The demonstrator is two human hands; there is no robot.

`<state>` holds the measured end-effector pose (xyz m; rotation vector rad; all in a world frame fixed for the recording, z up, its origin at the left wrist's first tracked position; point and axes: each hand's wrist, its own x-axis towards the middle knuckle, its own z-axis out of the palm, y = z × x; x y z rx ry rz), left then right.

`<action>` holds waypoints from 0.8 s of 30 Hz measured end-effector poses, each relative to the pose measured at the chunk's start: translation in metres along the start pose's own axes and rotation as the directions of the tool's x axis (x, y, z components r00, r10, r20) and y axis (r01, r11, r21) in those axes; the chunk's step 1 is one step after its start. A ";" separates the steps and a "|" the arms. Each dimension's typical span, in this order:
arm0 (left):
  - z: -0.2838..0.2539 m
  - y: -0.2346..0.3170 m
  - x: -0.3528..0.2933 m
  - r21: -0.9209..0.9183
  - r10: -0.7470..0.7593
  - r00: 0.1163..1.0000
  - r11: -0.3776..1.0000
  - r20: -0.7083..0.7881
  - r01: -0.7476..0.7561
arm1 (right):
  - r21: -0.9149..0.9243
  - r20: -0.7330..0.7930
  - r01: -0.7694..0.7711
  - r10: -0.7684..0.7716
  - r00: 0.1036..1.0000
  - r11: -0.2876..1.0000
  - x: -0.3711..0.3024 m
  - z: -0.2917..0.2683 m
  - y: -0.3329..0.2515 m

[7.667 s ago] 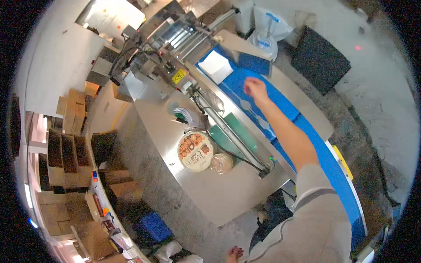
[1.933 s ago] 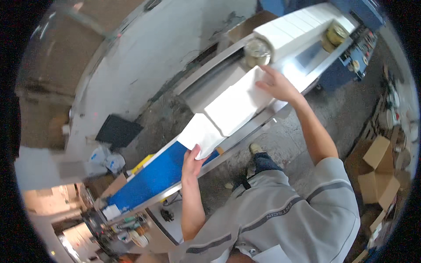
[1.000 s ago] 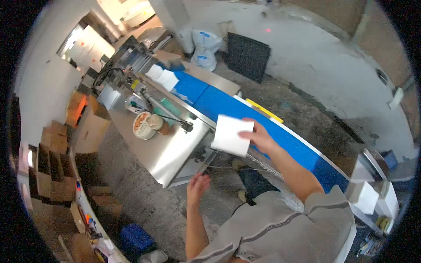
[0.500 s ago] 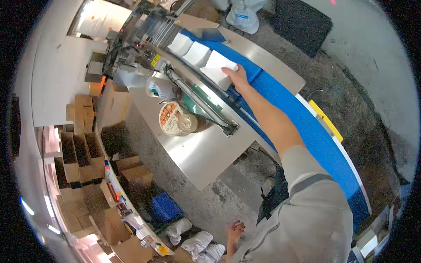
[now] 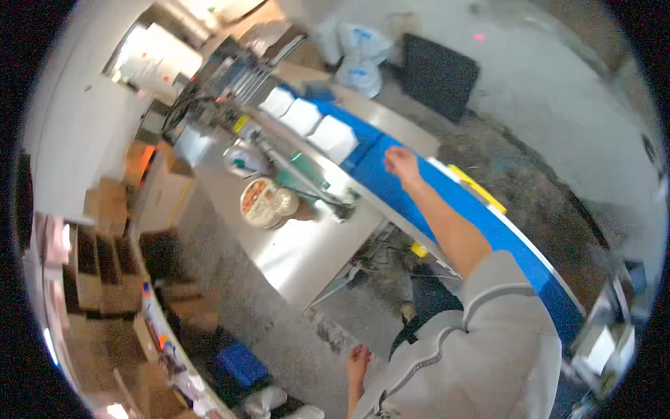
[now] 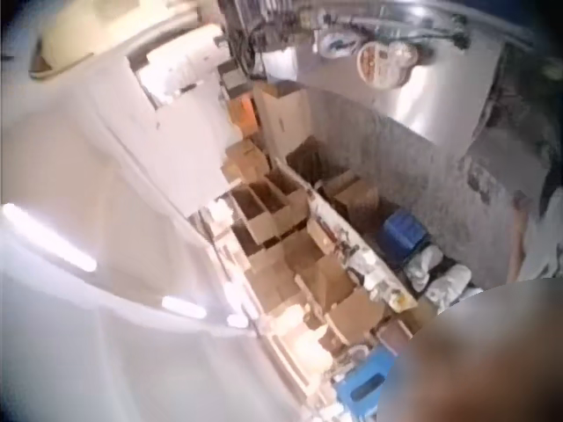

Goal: Packaging stacks of paper using a conveyor belt and machine.

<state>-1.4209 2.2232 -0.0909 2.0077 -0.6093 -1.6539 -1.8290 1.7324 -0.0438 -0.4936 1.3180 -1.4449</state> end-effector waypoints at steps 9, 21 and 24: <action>0.076 0.090 -0.012 0.244 0.410 0.798 0.801 0.442 -0.547 | -0.263 -0.067 -0.006 -0.012 0.998 0.965 -0.379 -0.231 -0.050; 0.361 0.084 -0.176 0.273 -0.148 0.351 0.901 0.924 -0.338 | -0.530 -0.595 0.077 -0.435 0.675 0.844 -0.713 -0.478 -0.135; 0.451 0.049 -0.233 0.319 -0.219 0.305 0.887 0.927 -0.334 | -0.588 -0.773 0.005 -0.564 0.289 0.809 -0.792 -0.571 -0.149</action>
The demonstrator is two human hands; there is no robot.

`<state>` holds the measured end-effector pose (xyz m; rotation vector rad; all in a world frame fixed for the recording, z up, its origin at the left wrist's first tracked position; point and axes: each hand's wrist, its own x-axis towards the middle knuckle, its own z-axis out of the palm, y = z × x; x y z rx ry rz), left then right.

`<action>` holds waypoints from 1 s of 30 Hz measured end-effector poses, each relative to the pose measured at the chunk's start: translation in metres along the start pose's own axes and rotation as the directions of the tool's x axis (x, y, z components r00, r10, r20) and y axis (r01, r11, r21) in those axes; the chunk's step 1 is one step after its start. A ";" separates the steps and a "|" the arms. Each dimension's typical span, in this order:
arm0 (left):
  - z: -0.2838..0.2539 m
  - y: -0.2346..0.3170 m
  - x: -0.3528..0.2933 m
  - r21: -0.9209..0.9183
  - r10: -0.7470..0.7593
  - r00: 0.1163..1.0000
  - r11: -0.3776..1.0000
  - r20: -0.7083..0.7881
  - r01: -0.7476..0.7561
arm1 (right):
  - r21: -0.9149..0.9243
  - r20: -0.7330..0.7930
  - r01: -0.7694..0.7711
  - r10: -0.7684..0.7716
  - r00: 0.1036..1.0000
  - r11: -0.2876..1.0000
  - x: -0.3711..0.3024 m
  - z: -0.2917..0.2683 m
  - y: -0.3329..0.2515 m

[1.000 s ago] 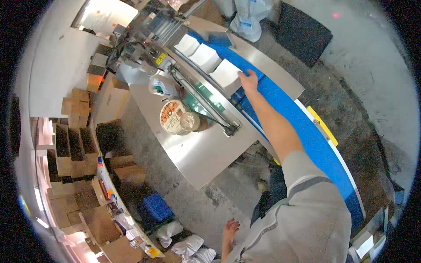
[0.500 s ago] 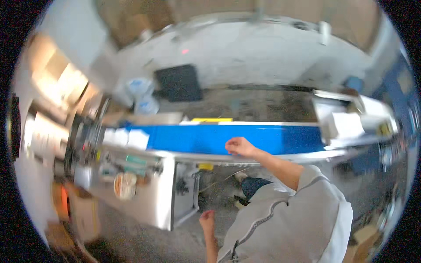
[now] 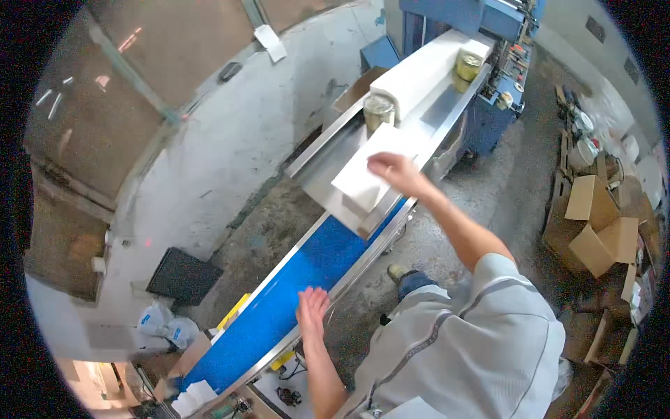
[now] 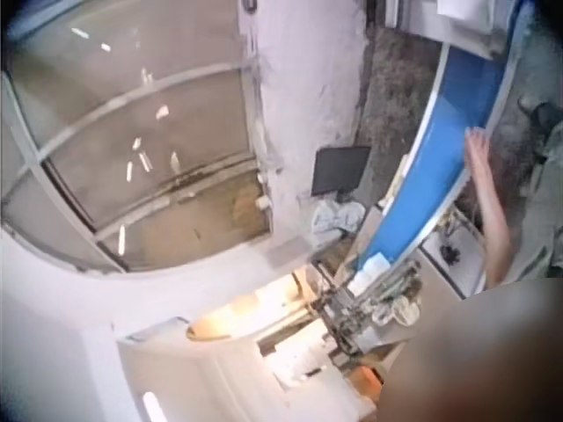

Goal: Packaging stacks of paper using a conveyor belt and machine.

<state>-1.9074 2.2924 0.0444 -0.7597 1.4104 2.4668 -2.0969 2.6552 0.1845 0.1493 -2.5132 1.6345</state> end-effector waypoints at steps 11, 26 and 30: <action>0.204 0.016 0.134 0.148 -0.093 0.968 0.987 0.234 0.059 | -0.303 0.439 -0.290 0.403 0.803 0.908 0.110 -0.088 0.109; 0.039 0.029 -0.004 -0.461 0.254 0.966 0.862 0.038 -0.209 | 0.519 0.413 -0.180 -0.061 0.908 0.835 0.001 0.090 -0.040; -0.015 0.038 -0.084 -0.340 0.412 0.909 0.865 0.061 -0.369 | 0.271 0.939 -0.843 0.067 0.339 0.464 -0.065 0.191 -0.054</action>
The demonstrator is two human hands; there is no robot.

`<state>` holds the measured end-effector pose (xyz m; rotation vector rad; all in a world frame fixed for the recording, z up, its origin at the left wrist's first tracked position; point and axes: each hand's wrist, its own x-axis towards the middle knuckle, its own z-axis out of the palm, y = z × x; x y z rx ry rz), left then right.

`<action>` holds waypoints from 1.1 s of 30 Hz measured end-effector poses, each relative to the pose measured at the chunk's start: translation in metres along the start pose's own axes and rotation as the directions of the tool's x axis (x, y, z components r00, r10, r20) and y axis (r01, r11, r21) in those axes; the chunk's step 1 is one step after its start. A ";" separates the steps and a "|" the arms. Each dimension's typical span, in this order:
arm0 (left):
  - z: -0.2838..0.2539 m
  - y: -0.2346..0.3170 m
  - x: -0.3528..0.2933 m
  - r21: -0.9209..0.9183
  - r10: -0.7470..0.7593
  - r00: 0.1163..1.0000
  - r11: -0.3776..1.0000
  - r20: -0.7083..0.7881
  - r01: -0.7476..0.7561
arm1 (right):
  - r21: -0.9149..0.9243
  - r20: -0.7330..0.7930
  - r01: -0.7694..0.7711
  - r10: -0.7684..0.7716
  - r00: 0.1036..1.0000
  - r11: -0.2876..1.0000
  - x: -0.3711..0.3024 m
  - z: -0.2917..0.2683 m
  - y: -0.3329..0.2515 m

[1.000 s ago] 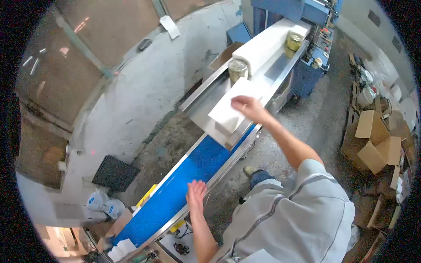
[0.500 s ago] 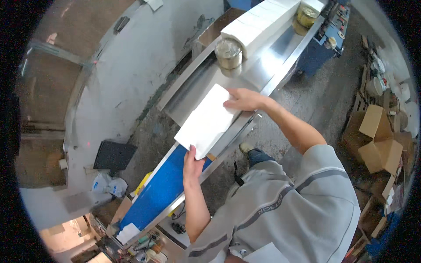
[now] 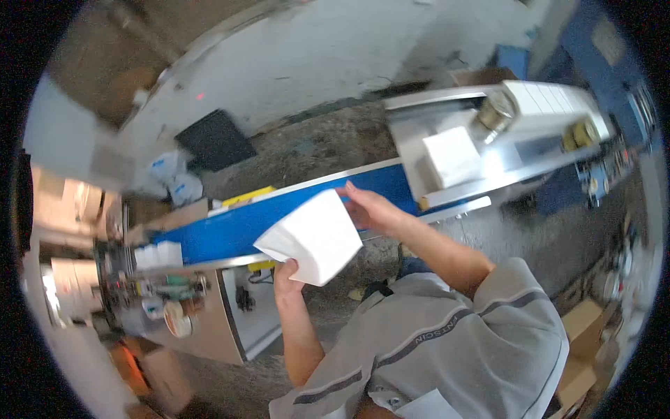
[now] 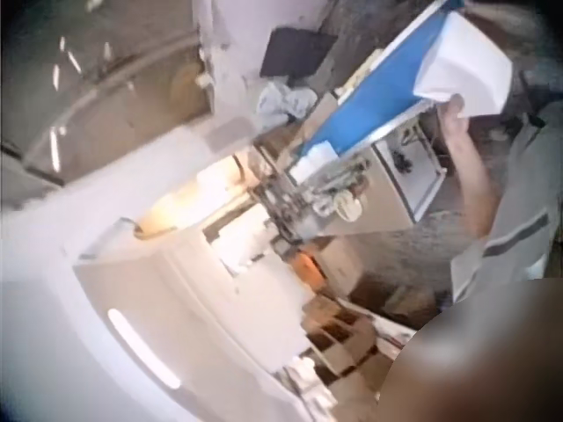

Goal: Packaging stacks of paper using a conveyor belt and machine.

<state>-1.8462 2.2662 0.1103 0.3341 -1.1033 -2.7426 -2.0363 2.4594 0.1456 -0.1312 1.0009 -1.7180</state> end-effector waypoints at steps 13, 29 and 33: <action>-0.080 0.130 -0.190 0.518 0.290 0.912 0.849 -0.291 -0.104 | -0.640 0.587 0.463 0.001 0.810 0.613 0.060 0.228 0.104; -0.228 -0.016 -0.286 0.181 0.059 0.287 0.890 -0.956 0.419 | -0.223 0.098 -0.123 0.148 0.984 0.967 0.520 0.353 0.254; -0.219 -0.009 -0.265 0.069 -0.040 0.224 0.886 -0.974 0.459 | -0.218 0.054 -0.158 0.174 0.983 0.963 0.602 0.373 0.319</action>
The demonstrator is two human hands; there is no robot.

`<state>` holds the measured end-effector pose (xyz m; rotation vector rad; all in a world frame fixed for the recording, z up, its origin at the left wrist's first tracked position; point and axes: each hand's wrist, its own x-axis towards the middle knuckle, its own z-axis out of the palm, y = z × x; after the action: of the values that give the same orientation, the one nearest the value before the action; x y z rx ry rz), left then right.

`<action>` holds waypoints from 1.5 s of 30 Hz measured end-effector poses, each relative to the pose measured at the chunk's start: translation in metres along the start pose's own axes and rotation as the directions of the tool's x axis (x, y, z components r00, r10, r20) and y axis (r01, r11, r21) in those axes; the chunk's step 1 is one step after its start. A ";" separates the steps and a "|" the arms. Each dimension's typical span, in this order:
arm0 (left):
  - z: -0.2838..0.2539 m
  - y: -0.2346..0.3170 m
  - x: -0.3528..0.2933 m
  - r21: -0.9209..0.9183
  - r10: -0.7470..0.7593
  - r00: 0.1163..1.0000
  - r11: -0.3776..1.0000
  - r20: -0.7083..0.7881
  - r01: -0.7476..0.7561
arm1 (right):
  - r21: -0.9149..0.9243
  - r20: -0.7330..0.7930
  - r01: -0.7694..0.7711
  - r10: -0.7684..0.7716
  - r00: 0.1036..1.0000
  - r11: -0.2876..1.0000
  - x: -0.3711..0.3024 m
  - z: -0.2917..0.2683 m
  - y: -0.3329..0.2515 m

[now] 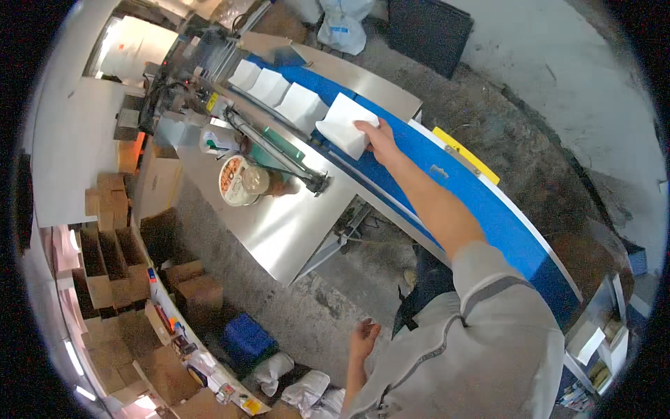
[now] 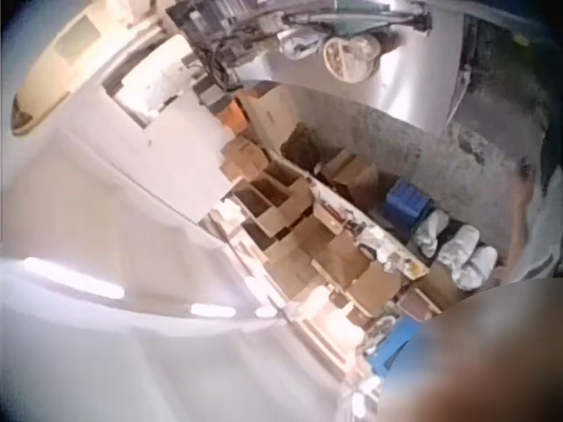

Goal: Packaging stacks of paper using a conveyor belt and machine.

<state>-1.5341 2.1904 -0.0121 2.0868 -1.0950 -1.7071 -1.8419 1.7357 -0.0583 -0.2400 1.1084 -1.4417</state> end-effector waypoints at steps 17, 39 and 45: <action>-0.015 -0.065 0.007 -0.196 0.089 0.995 0.977 0.036 -0.080 | -0.473 -0.270 0.073 -0.223 0.937 0.878 -0.020 -0.019 0.025; 0.272 0.082 -0.119 -0.081 0.322 0.517 0.897 0.793 -0.434 | -0.778 -0.435 0.257 -0.787 0.438 0.574 -0.756 -0.415 -0.184; 0.464 0.105 -0.214 -0.041 0.254 0.393 0.878 0.884 -0.476 | -0.655 -0.719 0.044 -0.641 0.270 0.754 -0.862 -0.589 -0.172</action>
<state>-2.0100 2.3862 0.0741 0.7275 -1.9024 -2.5039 -2.1687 2.7196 0.1523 -0.0011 2.6178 -1.6692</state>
